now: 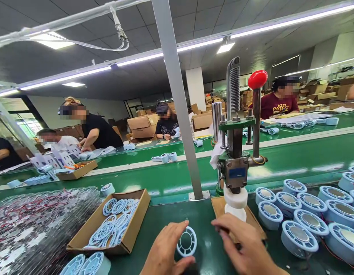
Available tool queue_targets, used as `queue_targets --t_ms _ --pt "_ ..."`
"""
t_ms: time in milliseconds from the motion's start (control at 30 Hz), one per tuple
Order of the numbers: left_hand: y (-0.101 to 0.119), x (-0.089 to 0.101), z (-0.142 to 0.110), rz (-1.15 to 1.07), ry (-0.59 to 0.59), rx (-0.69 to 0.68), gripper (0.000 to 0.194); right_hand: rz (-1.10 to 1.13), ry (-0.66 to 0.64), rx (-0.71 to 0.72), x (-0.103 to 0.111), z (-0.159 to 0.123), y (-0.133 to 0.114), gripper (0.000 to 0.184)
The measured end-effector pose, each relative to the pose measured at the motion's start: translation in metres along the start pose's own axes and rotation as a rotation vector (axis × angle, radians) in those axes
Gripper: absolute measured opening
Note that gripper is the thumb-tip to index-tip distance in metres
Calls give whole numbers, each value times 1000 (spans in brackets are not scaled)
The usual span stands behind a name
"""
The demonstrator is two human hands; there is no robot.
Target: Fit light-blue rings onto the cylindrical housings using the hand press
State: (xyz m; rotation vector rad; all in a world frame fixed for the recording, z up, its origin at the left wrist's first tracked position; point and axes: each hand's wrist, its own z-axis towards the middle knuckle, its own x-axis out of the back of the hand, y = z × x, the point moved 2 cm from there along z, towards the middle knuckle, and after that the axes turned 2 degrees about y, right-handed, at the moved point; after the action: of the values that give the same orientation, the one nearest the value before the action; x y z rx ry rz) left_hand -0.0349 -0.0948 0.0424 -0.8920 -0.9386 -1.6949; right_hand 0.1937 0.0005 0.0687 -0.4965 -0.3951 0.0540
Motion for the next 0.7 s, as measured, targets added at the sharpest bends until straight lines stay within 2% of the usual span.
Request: queue_targets --t_ms 33,100,200,267,333,433,467,533,567,633,700 --pt "-5 -10 -1 34 -48 74 88 49 -64 -3 -17 7 0 27" --pt "-15 -32 -4 120 -152 182 82 139 -115 -104 -48 25 2 30" --pt "-31 -60 -11 253 -274 230 64 291 -124 -288 -97 51 12 31" --pt "-42 -67 -16 388 -291 272 49 386 -105 -439 -134 59 27 32" --pt "-49 -62 -18 480 -266 318 38 445 -103 -567 -173 59 44 36" --pt "-52 -34 -14 504 -229 373 26 448 -112 -673 -221 45 66 44" --pt "-54 -19 -9 502 -224 384 22 438 -113 -692 -232 38 72 45" --pt "-65 16 8 508 -193 415 27 425 -147 -693 -249 27 79 46" --pt "-75 35 19 520 -167 441 33 421 -176 -663 -254 23 81 45" --pt "-105 71 44 557 -130 512 26 418 -233 -567 -262 17 82 41" --pt "-143 100 68 582 -135 596 27 390 -206 -518 -268 14 84 35"
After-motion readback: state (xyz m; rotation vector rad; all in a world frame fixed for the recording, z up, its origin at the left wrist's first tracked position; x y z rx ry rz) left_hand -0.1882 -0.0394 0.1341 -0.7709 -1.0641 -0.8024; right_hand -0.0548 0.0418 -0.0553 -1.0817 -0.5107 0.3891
